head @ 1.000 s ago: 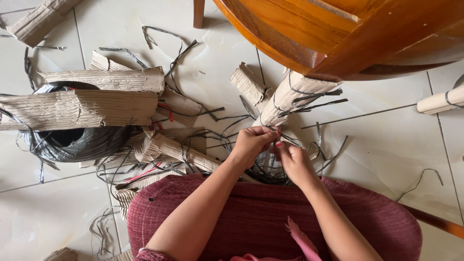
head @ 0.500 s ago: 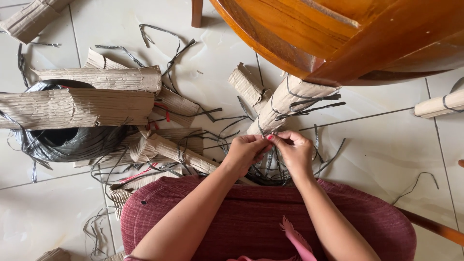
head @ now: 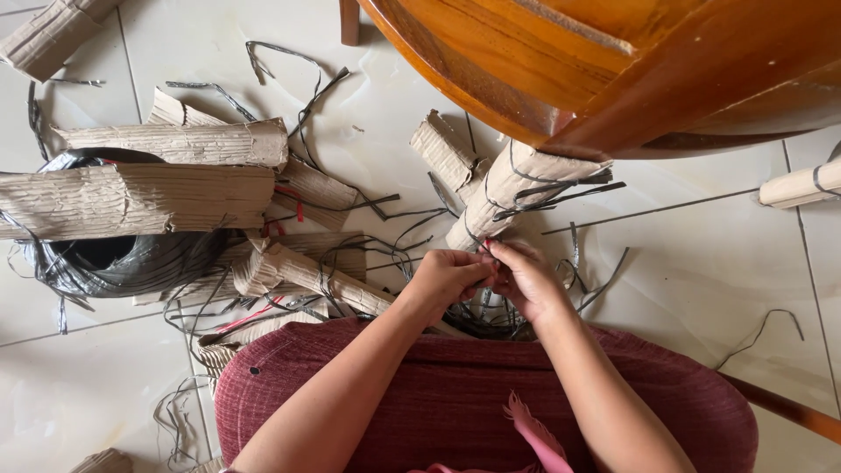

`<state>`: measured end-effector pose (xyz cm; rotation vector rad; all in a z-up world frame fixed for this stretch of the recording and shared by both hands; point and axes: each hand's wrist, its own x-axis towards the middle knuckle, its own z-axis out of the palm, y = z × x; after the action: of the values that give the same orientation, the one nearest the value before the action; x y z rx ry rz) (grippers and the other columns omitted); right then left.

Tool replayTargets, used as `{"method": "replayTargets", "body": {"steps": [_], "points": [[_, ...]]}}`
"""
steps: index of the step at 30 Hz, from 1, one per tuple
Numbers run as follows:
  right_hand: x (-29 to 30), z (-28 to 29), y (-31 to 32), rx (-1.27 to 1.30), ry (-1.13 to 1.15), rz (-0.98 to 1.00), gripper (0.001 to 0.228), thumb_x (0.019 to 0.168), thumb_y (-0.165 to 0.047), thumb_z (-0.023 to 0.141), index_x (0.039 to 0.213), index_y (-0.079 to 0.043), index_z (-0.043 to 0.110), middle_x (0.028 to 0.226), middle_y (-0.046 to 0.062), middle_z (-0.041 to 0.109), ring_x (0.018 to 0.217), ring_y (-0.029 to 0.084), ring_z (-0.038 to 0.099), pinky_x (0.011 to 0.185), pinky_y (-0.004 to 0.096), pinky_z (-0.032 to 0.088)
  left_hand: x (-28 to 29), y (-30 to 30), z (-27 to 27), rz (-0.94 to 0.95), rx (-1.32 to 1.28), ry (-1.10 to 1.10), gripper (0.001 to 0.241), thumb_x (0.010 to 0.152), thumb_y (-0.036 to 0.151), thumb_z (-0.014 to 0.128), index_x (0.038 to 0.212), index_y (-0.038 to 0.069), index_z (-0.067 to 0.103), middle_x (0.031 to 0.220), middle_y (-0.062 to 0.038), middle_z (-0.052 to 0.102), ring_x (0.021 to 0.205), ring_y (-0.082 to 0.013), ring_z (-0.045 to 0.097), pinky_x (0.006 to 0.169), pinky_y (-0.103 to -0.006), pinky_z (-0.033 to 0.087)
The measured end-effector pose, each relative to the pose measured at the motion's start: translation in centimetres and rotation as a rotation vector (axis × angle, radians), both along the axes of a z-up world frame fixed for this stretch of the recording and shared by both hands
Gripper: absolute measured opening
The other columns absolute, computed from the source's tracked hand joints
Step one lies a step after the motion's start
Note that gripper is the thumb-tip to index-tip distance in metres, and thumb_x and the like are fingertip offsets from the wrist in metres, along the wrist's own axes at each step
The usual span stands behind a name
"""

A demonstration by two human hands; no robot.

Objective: Wrapping wooden chair legs with corrugated cardboard and securing them with plastic ties for protection during transport.

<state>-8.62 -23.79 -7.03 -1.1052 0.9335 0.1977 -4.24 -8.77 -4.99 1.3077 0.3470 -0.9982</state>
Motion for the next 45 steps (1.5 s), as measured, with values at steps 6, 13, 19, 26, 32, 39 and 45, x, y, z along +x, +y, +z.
{"method": "replayTargets", "body": {"steps": [6, 13, 19, 26, 32, 39, 45], "points": [[-1.6, -3.9, -1.5, 0.260, -0.004, -0.143, 0.035, 0.082, -0.034, 0.091, 0.083, -0.009, 0.066, 0.072, 0.005, 0.059, 0.061, 0.015, 0.064, 0.055, 0.024, 0.053, 0.0, -0.3, 0.3, -0.037, 0.018, -0.012, 0.025, 0.082, 0.017, 0.081, 0.101, 0.000, 0.079, 0.065, -0.012, 0.072, 0.053, -0.0076, 0.057, 0.054, -0.0188, 0.054], [-2.5, -4.1, -0.9, 0.376, -0.048, -0.215, 0.041, 0.086, -0.040, 0.086, 0.091, -0.006, 0.062, 0.081, -0.001, 0.052, 0.071, 0.008, 0.058, 0.065, 0.019, 0.055, -0.2, -0.2, 0.1, -0.036, 0.010, -0.010, 0.028, 0.082, 0.018, 0.081, 0.102, -0.001, 0.079, 0.065, -0.014, 0.072, 0.054, -0.0084, 0.059, 0.055, -0.0208, 0.056], [-3.1, -3.3, -2.2, 0.570, -0.202, -0.188, 0.038, 0.096, -0.050, 0.070, 0.107, -0.013, 0.071, 0.094, 0.000, 0.062, 0.080, 0.009, 0.061, 0.075, 0.030, 0.059, 0.0, 0.0, 0.9, -0.055, -0.032, 0.026, 0.030, 0.081, 0.015, 0.082, 0.104, -0.004, 0.077, 0.071, -0.014, 0.074, 0.063, -0.0099, 0.067, 0.060, -0.0202, 0.057], [-3.7, -6.6, -3.2, 0.512, -0.264, -0.128, 0.023, 0.095, -0.023, 0.073, 0.114, -0.009, 0.072, 0.091, 0.002, 0.061, 0.075, 0.011, 0.059, 0.074, 0.033, 0.061, 0.0, 0.1, 0.9, -0.076, -0.062, 0.039, 0.027, 0.081, 0.014, 0.080, 0.102, -0.003, 0.077, 0.071, -0.015, 0.074, 0.065, -0.0098, 0.068, 0.062, -0.0197, 0.058], [-2.6, -3.9, -2.0, 0.450, -0.214, -0.101, 0.018, 0.095, -0.025, 0.077, 0.095, -0.009, 0.069, 0.080, -0.002, 0.056, 0.067, 0.007, 0.058, 0.066, 0.025, 0.059, -0.1, 0.1, 0.9, -0.111, -0.033, 0.000, 0.028, 0.081, 0.016, 0.081, 0.101, -0.003, 0.078, 0.068, -0.013, 0.074, 0.061, -0.0086, 0.063, 0.058, -0.0191, 0.055], [-2.3, -3.7, -0.4, -0.084, -0.275, -0.167, 0.015, 0.086, -0.009, 0.084, 0.090, 0.000, 0.073, 0.076, 0.026, 0.068, 0.055, 0.033, 0.072, 0.053, 0.042, 0.062, -0.5, -0.1, -1.4, -0.131, 0.059, -0.147, 0.030, 0.079, 0.021, 0.084, 0.104, 0.004, 0.079, 0.066, -0.008, 0.074, 0.054, -0.0079, 0.060, 0.053, -0.0217, 0.054], [-2.4, -0.2, 1.5, -0.379, -0.319, -0.177, 0.010, 0.090, -0.008, 0.081, 0.087, 0.000, 0.077, 0.070, 0.025, 0.068, 0.050, 0.027, 0.065, 0.053, 0.036, 0.057, -0.4, -0.5, -0.3, 0.159, -0.056, 0.006, 0.031, 0.088, 0.014, 0.079, 0.114, -0.001, 0.073, 0.069, -0.013, 0.072, 0.058, -0.0087, 0.065, 0.054, -0.0180, 0.054]]}}
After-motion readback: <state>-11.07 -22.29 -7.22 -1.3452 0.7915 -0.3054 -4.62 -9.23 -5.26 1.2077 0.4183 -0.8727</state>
